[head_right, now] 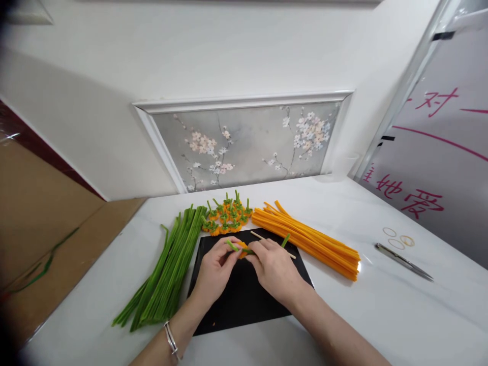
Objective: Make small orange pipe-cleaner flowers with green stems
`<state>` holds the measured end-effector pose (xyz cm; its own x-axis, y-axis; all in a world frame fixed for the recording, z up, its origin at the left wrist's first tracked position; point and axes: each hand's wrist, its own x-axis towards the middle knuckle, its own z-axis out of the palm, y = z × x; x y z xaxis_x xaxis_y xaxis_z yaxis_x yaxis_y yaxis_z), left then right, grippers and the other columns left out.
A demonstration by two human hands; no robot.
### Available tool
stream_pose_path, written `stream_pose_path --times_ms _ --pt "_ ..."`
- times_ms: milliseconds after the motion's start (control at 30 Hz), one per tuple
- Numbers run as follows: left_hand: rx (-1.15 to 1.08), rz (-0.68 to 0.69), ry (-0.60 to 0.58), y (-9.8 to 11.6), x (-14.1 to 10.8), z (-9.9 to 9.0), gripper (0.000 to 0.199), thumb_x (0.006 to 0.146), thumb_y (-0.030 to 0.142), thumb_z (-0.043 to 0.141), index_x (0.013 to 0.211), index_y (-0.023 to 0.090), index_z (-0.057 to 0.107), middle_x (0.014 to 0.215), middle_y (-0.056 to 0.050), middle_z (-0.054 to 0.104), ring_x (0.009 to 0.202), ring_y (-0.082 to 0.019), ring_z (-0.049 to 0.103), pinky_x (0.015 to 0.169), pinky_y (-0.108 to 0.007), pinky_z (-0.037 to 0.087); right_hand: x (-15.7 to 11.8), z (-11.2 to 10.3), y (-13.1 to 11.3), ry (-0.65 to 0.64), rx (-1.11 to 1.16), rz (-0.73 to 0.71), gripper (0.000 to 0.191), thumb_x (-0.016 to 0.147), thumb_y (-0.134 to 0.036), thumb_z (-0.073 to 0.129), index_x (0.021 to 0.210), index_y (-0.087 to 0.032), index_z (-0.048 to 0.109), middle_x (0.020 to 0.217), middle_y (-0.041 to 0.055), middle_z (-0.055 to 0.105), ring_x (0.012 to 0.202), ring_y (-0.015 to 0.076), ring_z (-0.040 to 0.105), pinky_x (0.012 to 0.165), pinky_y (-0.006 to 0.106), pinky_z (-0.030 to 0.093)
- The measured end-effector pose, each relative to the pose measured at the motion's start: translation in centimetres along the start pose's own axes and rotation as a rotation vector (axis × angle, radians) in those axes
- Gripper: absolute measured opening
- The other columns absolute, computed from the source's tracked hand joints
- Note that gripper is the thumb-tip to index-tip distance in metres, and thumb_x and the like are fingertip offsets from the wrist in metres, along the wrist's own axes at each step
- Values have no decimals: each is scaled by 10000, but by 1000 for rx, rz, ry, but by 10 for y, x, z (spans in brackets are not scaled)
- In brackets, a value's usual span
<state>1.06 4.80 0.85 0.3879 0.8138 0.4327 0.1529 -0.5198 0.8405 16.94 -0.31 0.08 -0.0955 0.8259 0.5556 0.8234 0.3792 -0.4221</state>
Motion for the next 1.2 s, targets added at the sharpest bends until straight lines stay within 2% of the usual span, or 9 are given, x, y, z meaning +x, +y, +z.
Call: stream_pose_path --times_ms 167,267,367,467,567,633,767,1000,1200 --pt "69 78 -12 -3 -1 2 193 839 114 546 825 203 718 953 -62 667 894 -189 638 793 -295 528 0 0 -2 36 -212 -122 170 927 -159 497 840 -183 642 795 73 638 768 209 553 702 331 429" --pt "103 117 -26 -3 -3 3 210 845 101 532 843 202 715 956 -66 673 894 -188 644 802 -298 530 0 -1 -4 -2 -190 -75 225 921 -126 473 793 -180 650 758 69 622 702 185 554 640 309 419" --pt "116 124 -8 -3 -4 4 206 848 93 525 870 203 698 960 -66 677 897 -185 647 802 -296 530 0 -2 -4 -45 95 108 210 895 -130 481 778 -180 647 756 53 628 641 154 577 594 278 438" --pt "106 115 11 -2 -6 4 183 846 101 535 868 205 685 976 -67 685 908 -189 651 802 -300 531 2 -3 -6 -130 534 410 169 867 -253 540 735 -186 620 597 2 605 511 133 561 509 257 446" --pt "86 101 17 -2 -7 5 164 837 115 550 858 208 683 1002 -72 687 916 -196 655 786 -300 537 5 -5 -10 -196 961 695 267 798 -431 633 740 -172 603 546 -13 617 476 122 586 504 249 491" --pt "80 94 27 -3 -8 5 155 828 117 561 850 208 685 1013 -74 686 923 -199 656 781 -298 539 7 -5 -12 -184 1093 782 355 715 -496 707 741 -159 598 583 2 647 521 127 625 550 260 527" --pt "97 106 38 -6 -10 5 159 827 107 559 835 207 684 1045 -78 679 953 -200 654 810 -304 538 7 -2 -14 -150 1139 806 435 630 -533 769 745 -150 596 618 6 651 578 143 663 560 260 549" --pt "85 149 23 -10 -12 5 159 843 112 560 866 207 685 1066 -84 668 946 -197 662 767 -296 561 5 0 -16 -91 1122 777 446 658 -566 741 728 -148 601 629 13 641 604 151 669 573 268 562" --pt "59 213 -8 -5 -11 2 233 856 105 547 974 241 694 1132 -73 653 1057 -206 622 939 -355 506 4 3 -9 -96 1134 678 383 713 -517 724 744 -162 586 649 0 628 620 139 647 605 278 555"
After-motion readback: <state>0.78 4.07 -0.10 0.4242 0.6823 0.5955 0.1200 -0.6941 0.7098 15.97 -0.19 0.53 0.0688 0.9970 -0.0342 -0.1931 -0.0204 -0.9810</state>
